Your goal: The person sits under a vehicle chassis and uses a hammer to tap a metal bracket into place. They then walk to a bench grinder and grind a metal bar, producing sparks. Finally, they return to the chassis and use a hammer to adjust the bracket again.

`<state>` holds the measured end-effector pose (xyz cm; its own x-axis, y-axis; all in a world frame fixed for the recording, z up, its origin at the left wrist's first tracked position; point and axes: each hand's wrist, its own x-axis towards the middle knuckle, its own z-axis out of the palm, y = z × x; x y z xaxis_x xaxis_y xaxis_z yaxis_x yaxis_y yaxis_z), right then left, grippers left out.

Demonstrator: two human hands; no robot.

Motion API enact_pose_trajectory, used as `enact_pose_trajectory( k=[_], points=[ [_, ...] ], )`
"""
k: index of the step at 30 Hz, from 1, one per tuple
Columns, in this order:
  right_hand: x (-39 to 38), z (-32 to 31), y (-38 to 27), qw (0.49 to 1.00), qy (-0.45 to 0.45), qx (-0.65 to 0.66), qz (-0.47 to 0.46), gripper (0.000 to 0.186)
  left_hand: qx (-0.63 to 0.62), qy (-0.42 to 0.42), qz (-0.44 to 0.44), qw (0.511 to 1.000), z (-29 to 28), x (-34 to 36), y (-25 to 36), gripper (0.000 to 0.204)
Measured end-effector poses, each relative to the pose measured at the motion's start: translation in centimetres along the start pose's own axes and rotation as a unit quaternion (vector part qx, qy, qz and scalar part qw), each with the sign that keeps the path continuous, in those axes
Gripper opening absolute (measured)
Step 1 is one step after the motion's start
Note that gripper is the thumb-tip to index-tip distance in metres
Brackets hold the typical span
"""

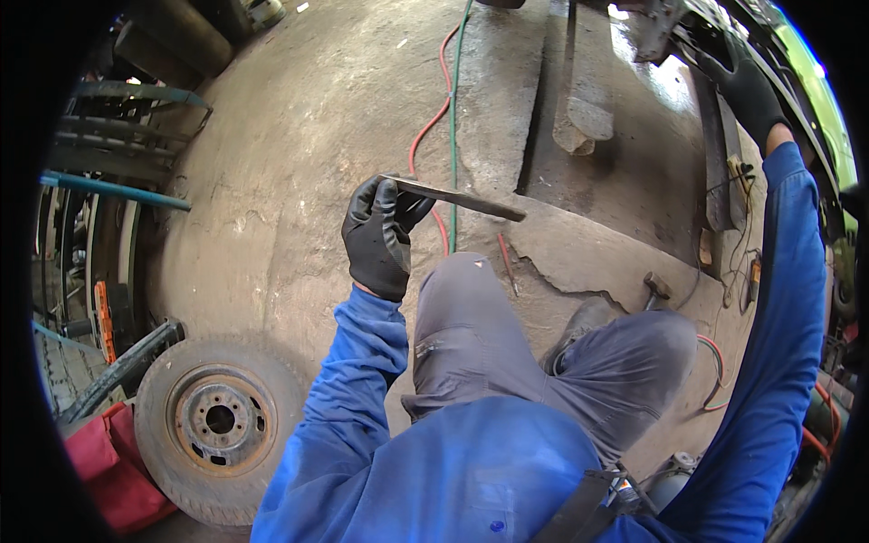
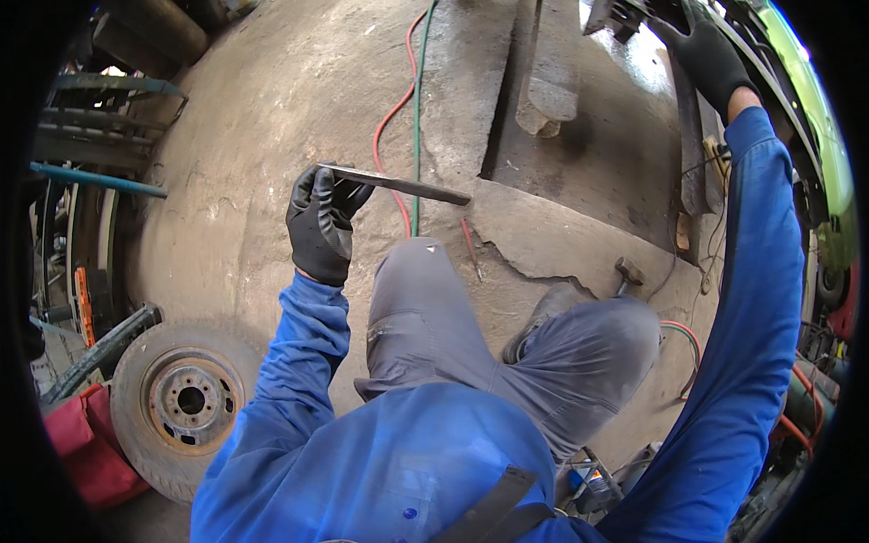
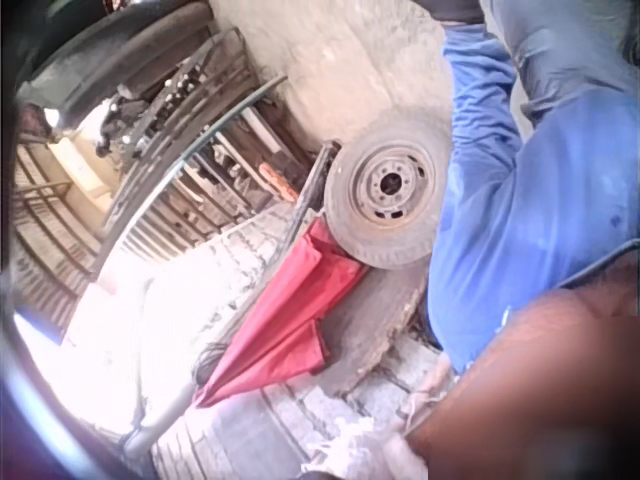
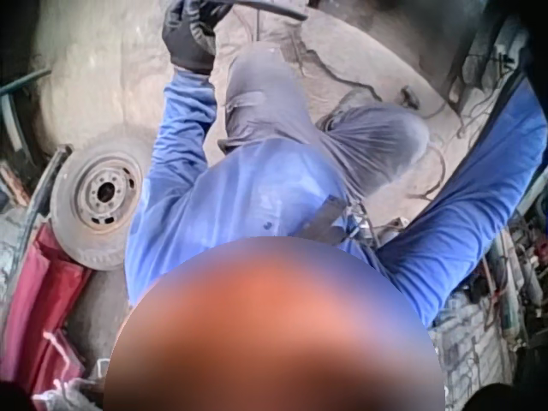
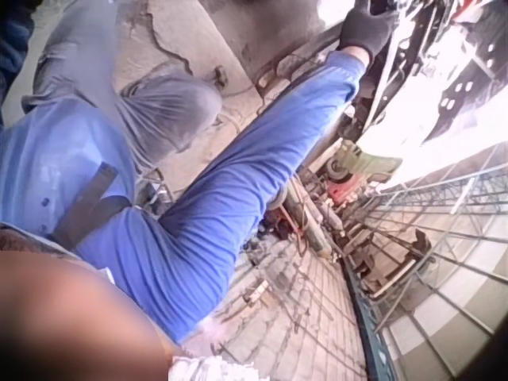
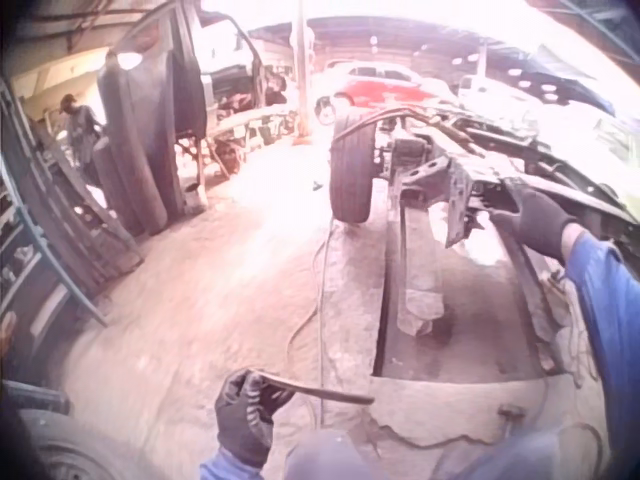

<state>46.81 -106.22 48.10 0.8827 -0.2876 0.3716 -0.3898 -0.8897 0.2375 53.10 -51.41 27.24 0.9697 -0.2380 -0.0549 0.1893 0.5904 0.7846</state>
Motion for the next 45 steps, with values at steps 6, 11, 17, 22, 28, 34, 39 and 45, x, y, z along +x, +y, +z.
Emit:
enact_pose_trajectory(
  k=[6, 11, 17, 22, 28, 34, 39, 45],
  points=[
    [-9.2, -2.8, -7.1, 0.967, 0.125, 0.216, -0.047, 0.057, -0.044, -0.06, -0.034, 0.997, 4.6, 0.3, -1.5, 0.02],
    [-20.4, -2.5, -17.8, 0.925, -0.097, 0.356, -0.089, 0.053, -0.055, -0.103, -0.067, 0.991, 7.5, 0.3, -3.4, 0.021],
    [-22.5, -0.7, -21.6, 0.907, -0.103, 0.407, -0.018, 0.051, -0.084, -0.074, -0.103, 0.988, 9.5, 0.2, -5.7, 0.022],
    [-22.7, -0.5, -21.0, 0.857, -0.145, 0.487, 0.081, 0.034, -0.077, -0.086, -0.099, 0.988, 10.9, 0.3, -6.9, 0.028],
    [-22.2, -0.5, -20.7, 0.792, -0.195, 0.571, 0.095, 0.032, -0.077, -0.132, -0.094, 0.984, 12.8, 0.0, -6.7, 0.04],
    [-21.8, -0.6, -20.7, 0.712, -0.3, 0.624, 0.116, 0.034, -0.053, -0.113, -0.11, 0.986, 13.1, -0.3, -6.2, 0.041],
    [-21.4, -1.1, -21.1, 0.67, -0.343, 0.642, 0.144, 0.037, -0.032, -0.098, -0.092, 0.99, 13.0, -0.2, -5.9, 0.04],
    [-20.8, -1.5, -21.5, 0.626, -0.364, 0.672, 0.155, 0.037, -0.012, -0.079, -0.082, 0.993, 13.0, -0.1, -5.2, 0.04]
  ],
)
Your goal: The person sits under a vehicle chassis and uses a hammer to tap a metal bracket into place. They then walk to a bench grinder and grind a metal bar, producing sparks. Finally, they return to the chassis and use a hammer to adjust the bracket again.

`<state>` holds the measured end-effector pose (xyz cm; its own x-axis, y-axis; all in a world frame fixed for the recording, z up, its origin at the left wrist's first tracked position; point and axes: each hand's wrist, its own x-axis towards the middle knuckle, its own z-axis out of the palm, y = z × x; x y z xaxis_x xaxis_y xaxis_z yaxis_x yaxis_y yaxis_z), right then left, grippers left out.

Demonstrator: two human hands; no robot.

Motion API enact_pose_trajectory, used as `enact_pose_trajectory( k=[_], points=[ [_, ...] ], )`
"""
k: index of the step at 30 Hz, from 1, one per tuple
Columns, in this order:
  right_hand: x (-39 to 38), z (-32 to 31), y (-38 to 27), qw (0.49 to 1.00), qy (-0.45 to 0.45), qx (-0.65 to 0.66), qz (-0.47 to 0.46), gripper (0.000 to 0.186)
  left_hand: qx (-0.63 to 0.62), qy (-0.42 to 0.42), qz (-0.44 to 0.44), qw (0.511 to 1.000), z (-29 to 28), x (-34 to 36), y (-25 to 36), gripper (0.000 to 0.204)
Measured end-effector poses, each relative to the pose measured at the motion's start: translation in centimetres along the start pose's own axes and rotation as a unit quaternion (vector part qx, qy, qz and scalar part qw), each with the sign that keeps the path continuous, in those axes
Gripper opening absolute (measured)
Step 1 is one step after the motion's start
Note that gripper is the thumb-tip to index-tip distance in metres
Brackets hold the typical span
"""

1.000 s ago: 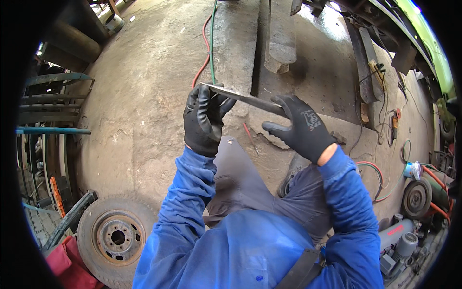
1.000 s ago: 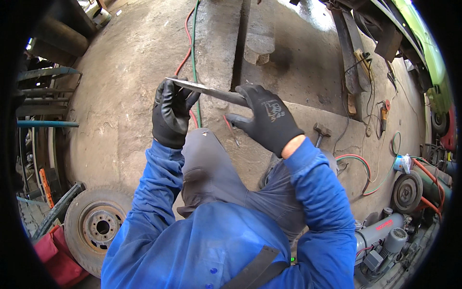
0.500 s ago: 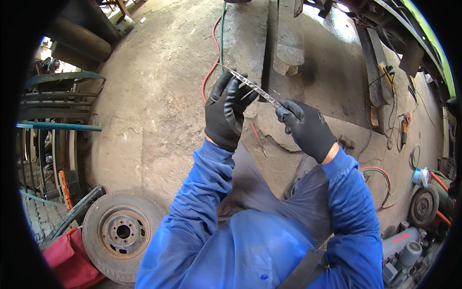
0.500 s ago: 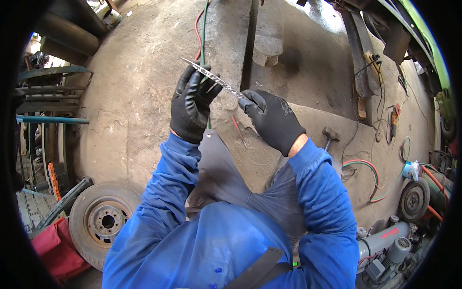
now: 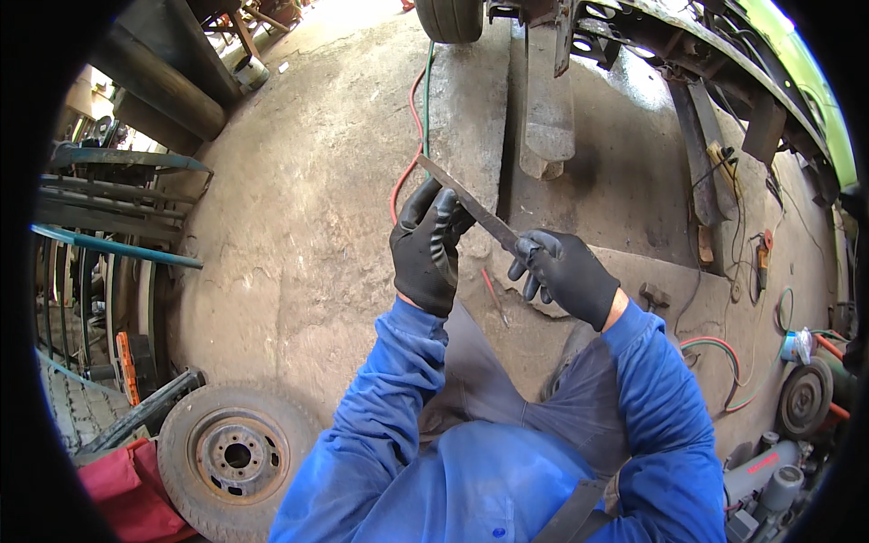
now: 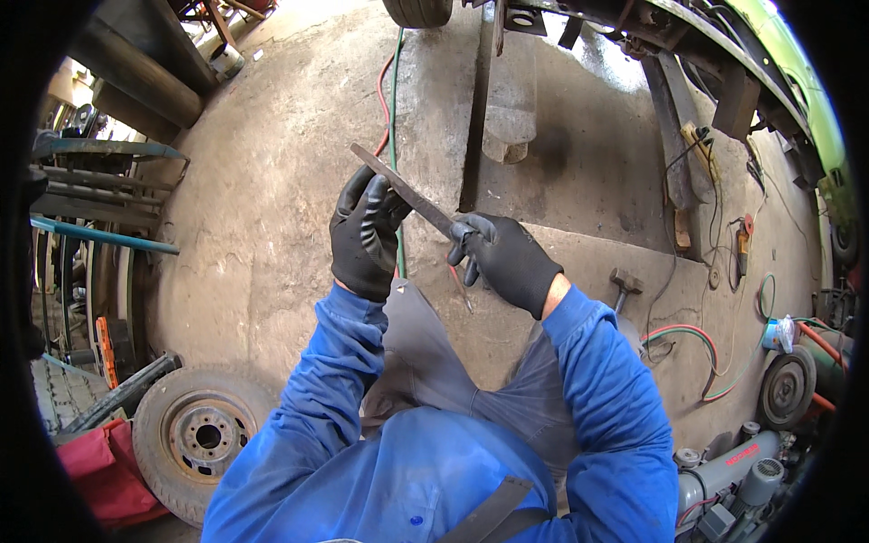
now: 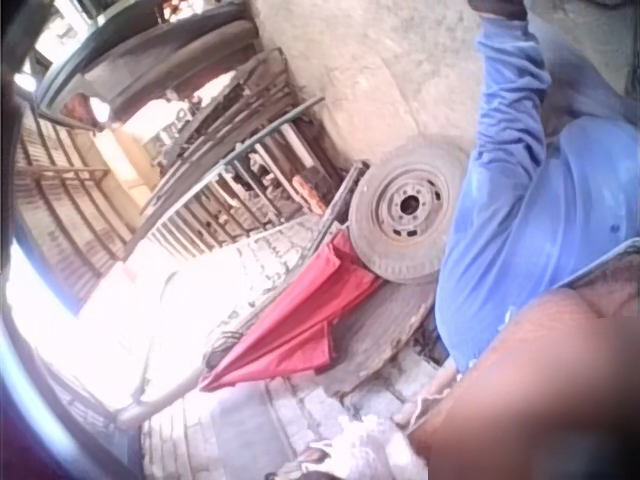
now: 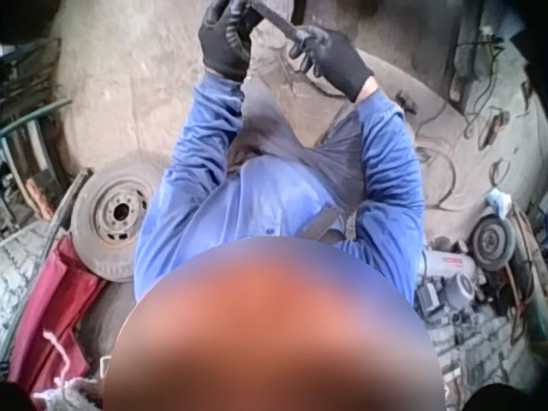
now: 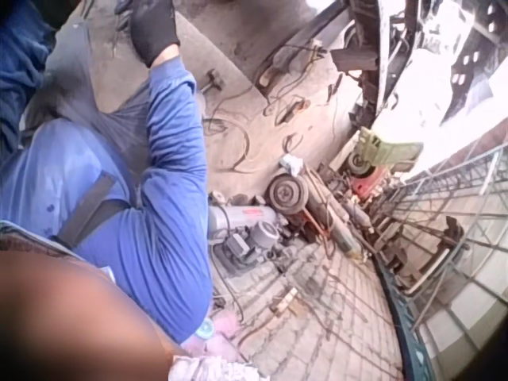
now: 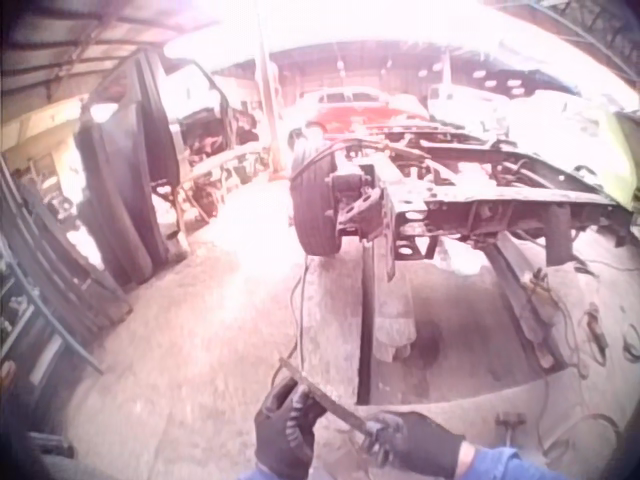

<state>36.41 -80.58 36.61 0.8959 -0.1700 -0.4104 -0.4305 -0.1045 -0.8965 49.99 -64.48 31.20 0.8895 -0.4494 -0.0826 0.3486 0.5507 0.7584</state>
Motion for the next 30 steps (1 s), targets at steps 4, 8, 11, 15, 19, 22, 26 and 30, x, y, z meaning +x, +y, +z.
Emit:
enact_pose_trajectory(
  k=[4, 8, 11, 15, 19, 22, 26, 30],
  points=[
    [0.0, 0.0, 0.2, 1.0, -0.009, 0.009, 0.015, 0.037, 0.006, -0.001, 0.011, 1.0, -0.2, -0.1, 0.0, 0.039],
    [-0.1, -0.1, 0.5, 0.999, -0.011, 0.028, 0.013, 0.035, 0.017, -0.003, 0.027, 0.999, -0.5, 0.1, 0.1, 0.036],
    [-0.2, 0.0, 0.7, 1.0, -0.009, 0.0, -0.006, 0.032, 0.0, 0.033, 0.046, 0.998, -0.8, 1.0, 0.7, 0.031],
    [-0.5, 0.0, 0.5, 1.0, 0.0, -0.02, -0.017, 0.031, 0.086, 0.053, 0.022, 0.995, -1.8, 2.5, 2.5, 0.032],
    [-1.4, -1.2, -0.3, 0.998, -0.001, 0.008, -0.066, 0.042, 0.035, 0.044, 0.026, 0.998, -2.5, 3.2, 2.4, 0.031],
    [-2.8, -2.5, -1.1, 0.985, 0.027, 0.123, -0.12, 0.048, 0.0, 0.046, -0.003, 0.999, -2.6, 3.8, 2.0, 0.032],
    [-3.5, -3.6, -2.2, 0.928, 0.109, 0.266, -0.236, 0.043, -0.006, 0.006, -0.075, 0.997, -0.6, 4.1, 0.8, 0.034],
    [-3.4, -8.4, -5.4, 0.81, 0.371, -0.205, -0.405, 0.029, 0.02, -0.102, -0.061, 0.993, 3.3, 3.4, 0.0, 0.039]
  ],
)
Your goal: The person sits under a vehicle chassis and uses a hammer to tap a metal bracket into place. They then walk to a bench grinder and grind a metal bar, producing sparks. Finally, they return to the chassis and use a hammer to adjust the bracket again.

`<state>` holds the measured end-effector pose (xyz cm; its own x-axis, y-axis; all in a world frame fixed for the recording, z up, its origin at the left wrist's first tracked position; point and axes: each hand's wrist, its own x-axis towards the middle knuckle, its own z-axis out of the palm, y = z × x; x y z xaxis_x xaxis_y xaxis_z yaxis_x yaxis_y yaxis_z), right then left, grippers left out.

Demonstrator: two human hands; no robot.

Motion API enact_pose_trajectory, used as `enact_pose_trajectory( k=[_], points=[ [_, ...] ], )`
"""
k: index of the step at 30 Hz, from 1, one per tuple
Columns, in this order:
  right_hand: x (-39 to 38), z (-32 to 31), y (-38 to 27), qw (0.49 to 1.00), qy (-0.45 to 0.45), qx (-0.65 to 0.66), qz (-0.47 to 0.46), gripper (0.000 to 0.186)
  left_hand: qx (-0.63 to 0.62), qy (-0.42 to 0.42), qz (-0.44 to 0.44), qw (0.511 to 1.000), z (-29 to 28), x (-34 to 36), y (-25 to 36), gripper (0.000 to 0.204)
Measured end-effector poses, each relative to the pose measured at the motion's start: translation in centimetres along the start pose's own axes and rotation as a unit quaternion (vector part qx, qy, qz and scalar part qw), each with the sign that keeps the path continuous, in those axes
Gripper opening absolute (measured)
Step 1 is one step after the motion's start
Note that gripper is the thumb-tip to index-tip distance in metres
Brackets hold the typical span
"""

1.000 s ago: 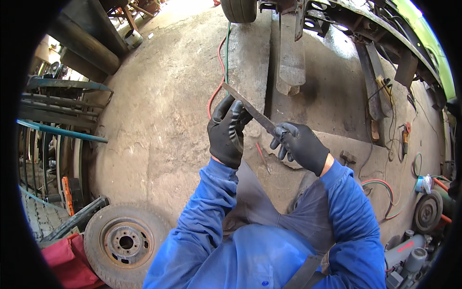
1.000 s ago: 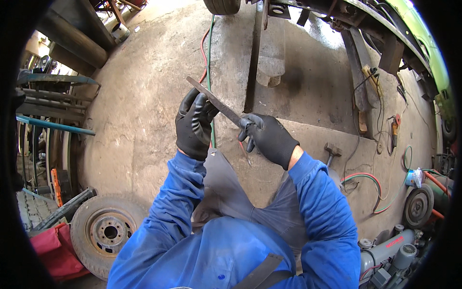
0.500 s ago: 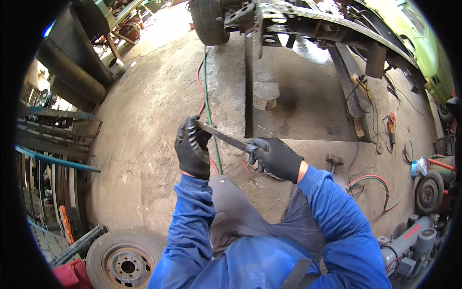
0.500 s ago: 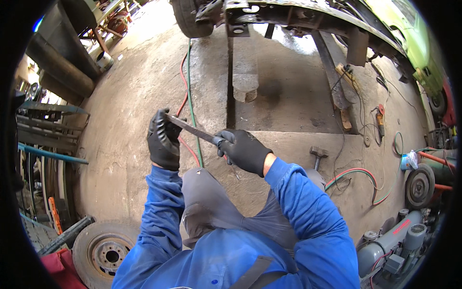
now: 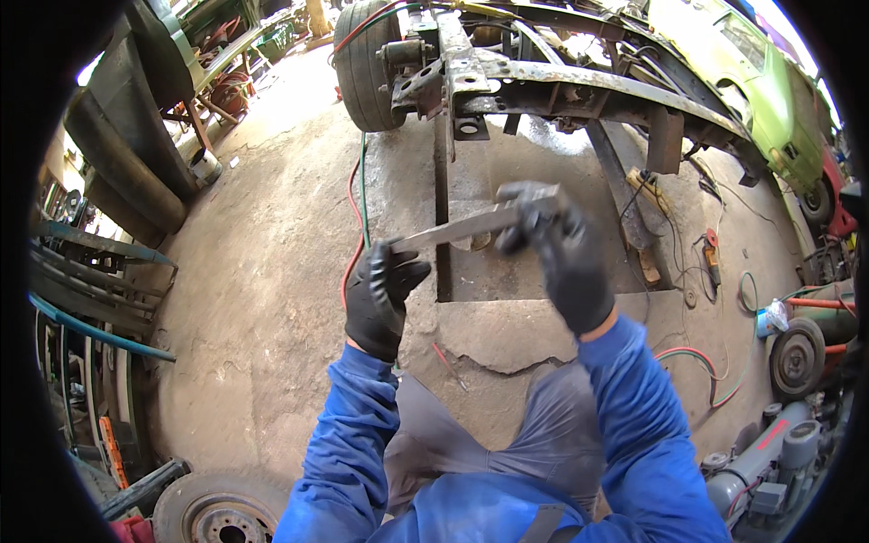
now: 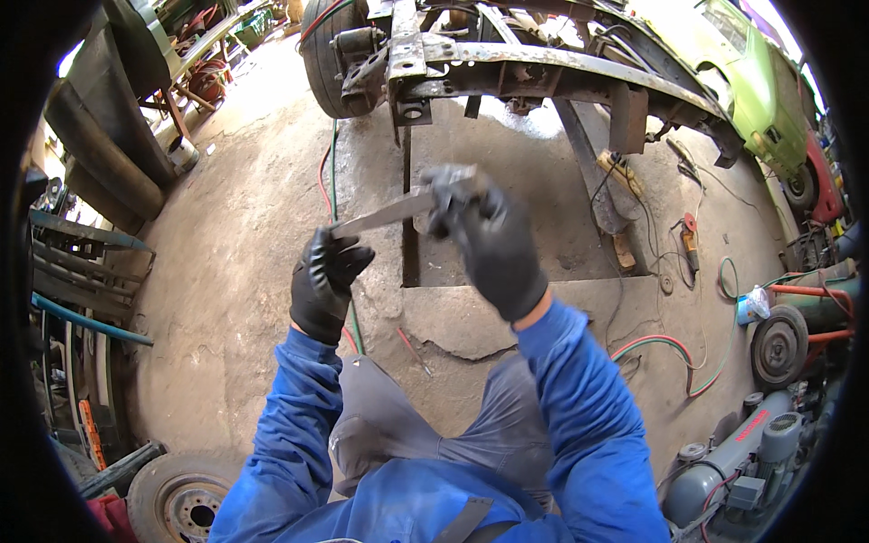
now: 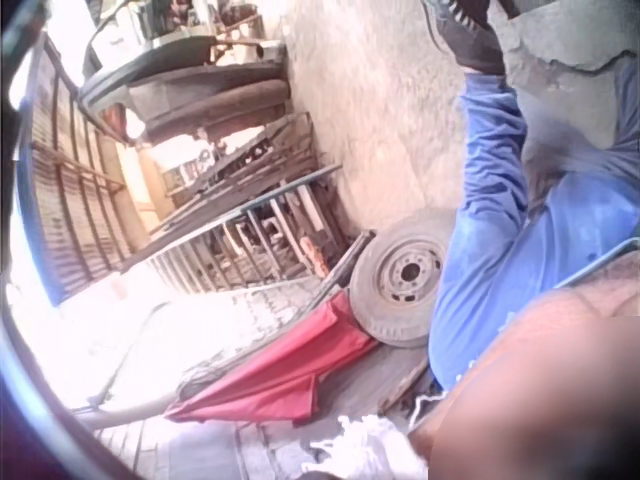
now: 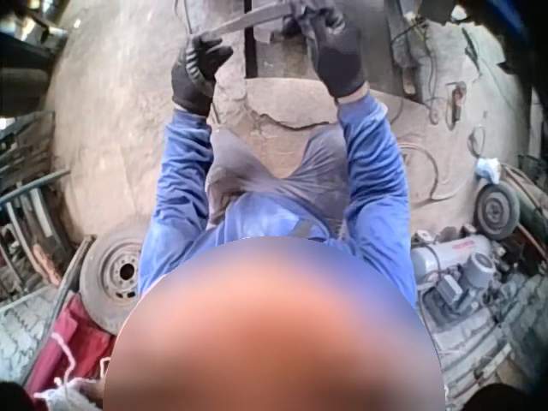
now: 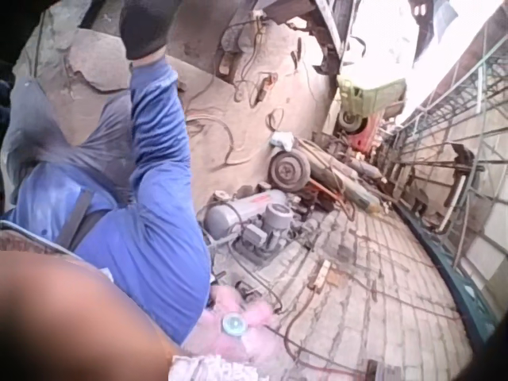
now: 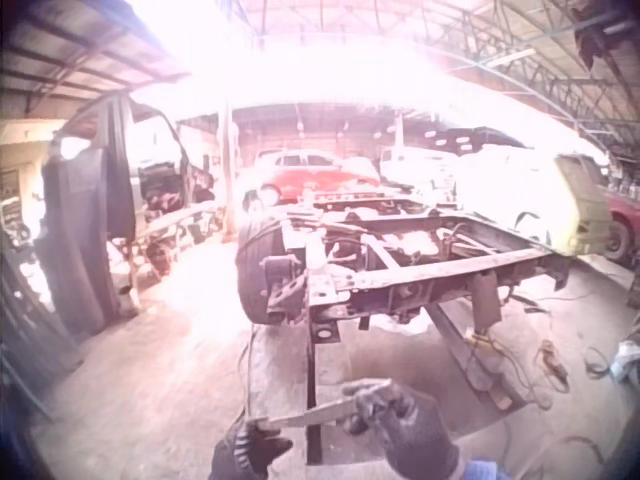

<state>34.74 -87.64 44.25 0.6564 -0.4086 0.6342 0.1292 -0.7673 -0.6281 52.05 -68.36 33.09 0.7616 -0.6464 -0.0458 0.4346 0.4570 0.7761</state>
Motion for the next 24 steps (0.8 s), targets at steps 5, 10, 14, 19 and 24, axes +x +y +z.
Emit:
enact_pose_trajectory(
  k=[5, 10, 14, 19, 24],
  points=[
    [12.5, -6.3, 0.3, 0.888, 0.091, -0.375, -0.249, 0.027, 0.078, -0.056, -0.033, 0.995, 3.8, -1.7, -1.9, 0.052],
    [22.4, -6.9, -2.6, 0.982, 0.121, -0.139, -0.032, 0.043, 0.115, -0.044, -0.085, 0.989, 2.9, -5.6, -6.2, 0.046],
    [27.3, -6.3, -3.3, 0.963, 0.134, -0.188, -0.141, 0.044, 0.119, -0.019, -0.123, 0.985, 0.2, -8.8, -8.4, 0.045],
    [30.3, -4.7, -2.3, 0.961, 0.135, -0.237, -0.048, 0.049, 0.125, 0.034, -0.143, 0.981, -3.0, -10.7, -9.0, 0.047],
    [31.9, -2.8, -0.5, 0.952, 0.102, -0.279, -0.071, 0.041, 0.141, 0.048, -0.124, 0.981, -3.9, -10.9, -8.4, 0.045]
  ],
)
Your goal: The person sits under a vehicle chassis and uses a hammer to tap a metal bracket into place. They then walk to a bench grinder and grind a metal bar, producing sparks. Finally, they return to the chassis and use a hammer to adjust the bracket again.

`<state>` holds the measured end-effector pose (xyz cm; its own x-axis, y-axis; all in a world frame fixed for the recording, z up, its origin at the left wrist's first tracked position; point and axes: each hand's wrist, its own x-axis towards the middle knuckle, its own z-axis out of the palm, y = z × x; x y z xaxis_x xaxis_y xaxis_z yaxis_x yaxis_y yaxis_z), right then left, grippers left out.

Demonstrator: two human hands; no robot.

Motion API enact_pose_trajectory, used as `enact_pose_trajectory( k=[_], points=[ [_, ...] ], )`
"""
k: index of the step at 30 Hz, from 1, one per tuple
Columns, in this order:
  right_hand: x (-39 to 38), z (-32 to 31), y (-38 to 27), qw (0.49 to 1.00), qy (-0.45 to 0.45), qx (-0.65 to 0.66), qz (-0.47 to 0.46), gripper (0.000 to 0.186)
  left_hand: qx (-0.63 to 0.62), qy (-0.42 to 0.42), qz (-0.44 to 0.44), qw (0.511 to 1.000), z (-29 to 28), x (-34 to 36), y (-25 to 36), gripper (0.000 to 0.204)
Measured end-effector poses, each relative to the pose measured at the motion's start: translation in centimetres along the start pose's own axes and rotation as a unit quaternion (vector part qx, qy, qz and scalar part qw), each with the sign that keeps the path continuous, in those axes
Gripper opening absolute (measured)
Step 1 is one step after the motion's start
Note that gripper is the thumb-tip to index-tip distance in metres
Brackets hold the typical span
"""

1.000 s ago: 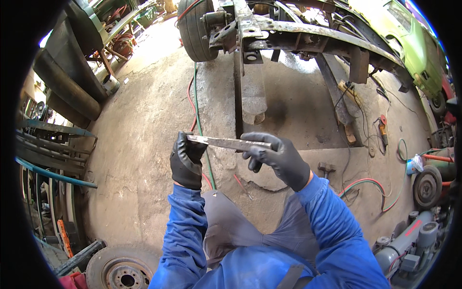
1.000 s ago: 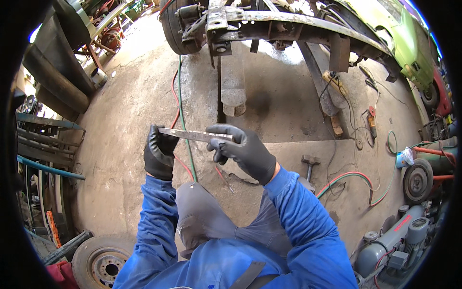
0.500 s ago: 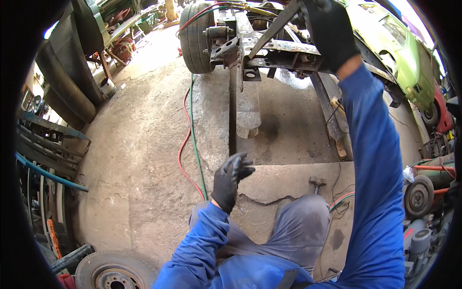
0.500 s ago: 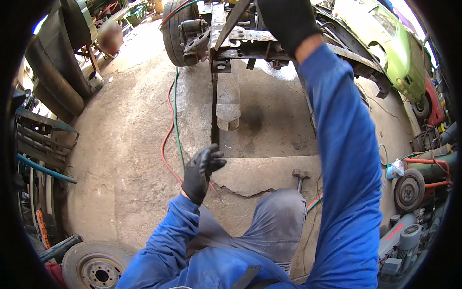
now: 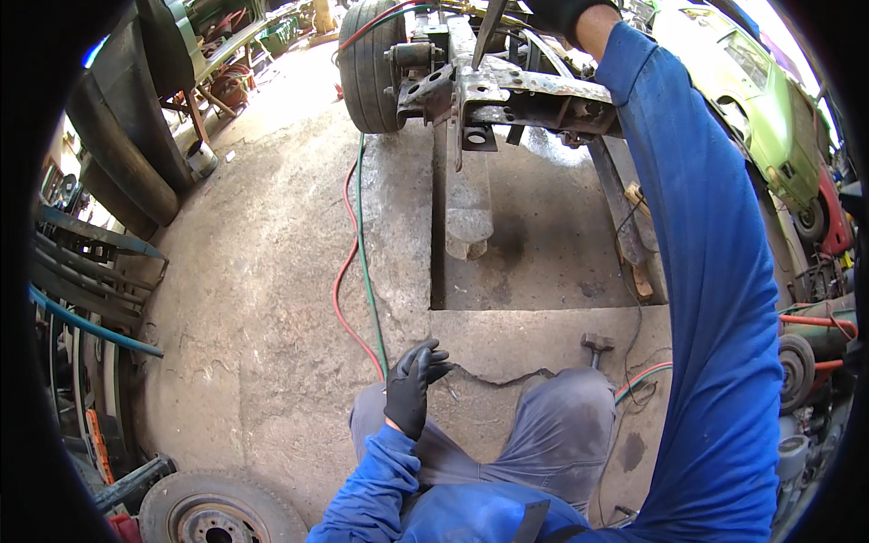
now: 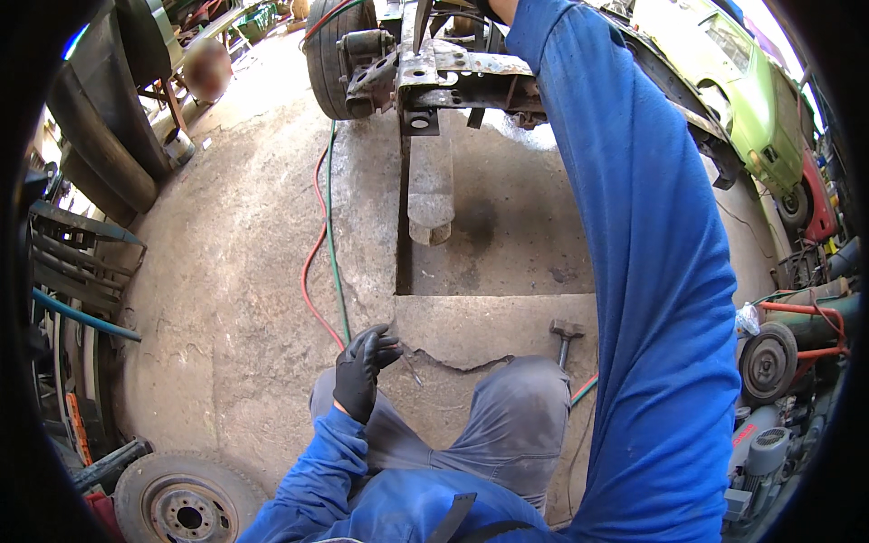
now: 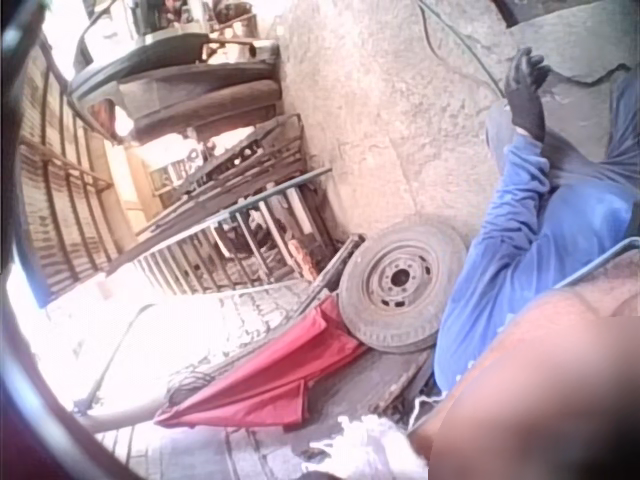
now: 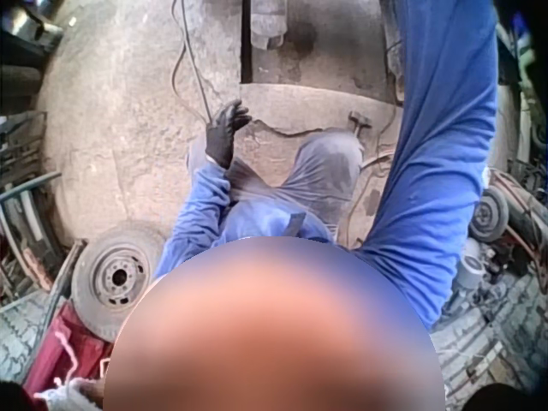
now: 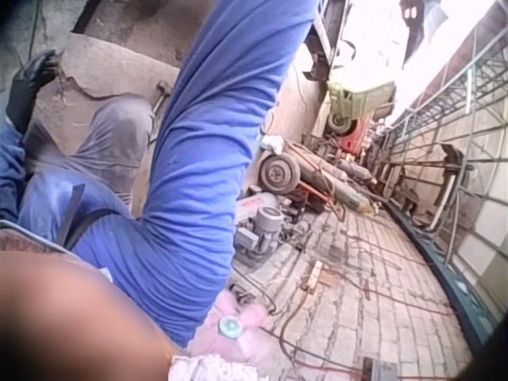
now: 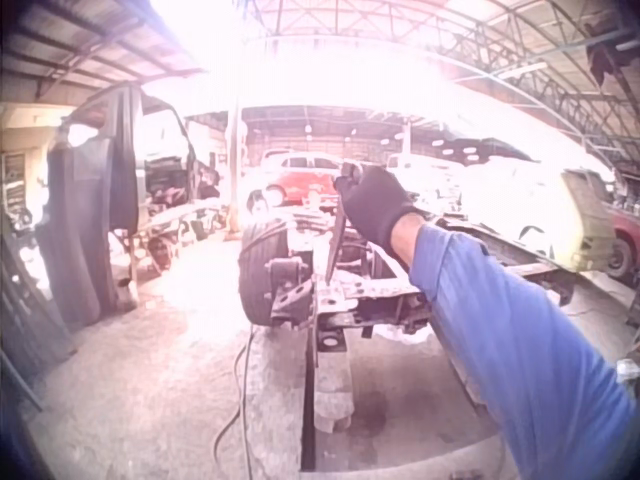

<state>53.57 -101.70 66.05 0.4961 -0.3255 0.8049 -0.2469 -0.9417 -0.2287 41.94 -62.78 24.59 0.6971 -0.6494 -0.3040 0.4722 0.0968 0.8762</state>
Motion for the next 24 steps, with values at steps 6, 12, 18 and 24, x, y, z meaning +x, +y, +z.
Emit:
enact_pose_trajectory(
  k=[6, 12, 18, 24],
  points=[
    [2.3, 1.0, 1.7, 0.889, -0.019, -0.338, -0.309, 0.021, 0.026, 0.027, 0.028, 0.999, -0.4, 0.0, 1.1, 0.045],
    [2.2, 1.2, 1.0, 0.999, -0.036, 0.029, 0.015, 0.039, 0.024, 0.045, 0.036, 0.998, -0.7, 0.0, 1.7, 0.042],
    [0.4, -0.4, 1.1, 0.995, -0.028, 0.086, -0.05, 0.046, 0.06, 0.062, 0.056, 0.995, -0.7, 0.5, 2.4, 0.043],
    [-4.3, -7.0, 1.4, 0.994, 0.035, 0.094, -0.039, 0.043, 0.071, 0.08, 0.071, 0.992, -2.5, 1.0, 3.2, 0.044]
  ],
)
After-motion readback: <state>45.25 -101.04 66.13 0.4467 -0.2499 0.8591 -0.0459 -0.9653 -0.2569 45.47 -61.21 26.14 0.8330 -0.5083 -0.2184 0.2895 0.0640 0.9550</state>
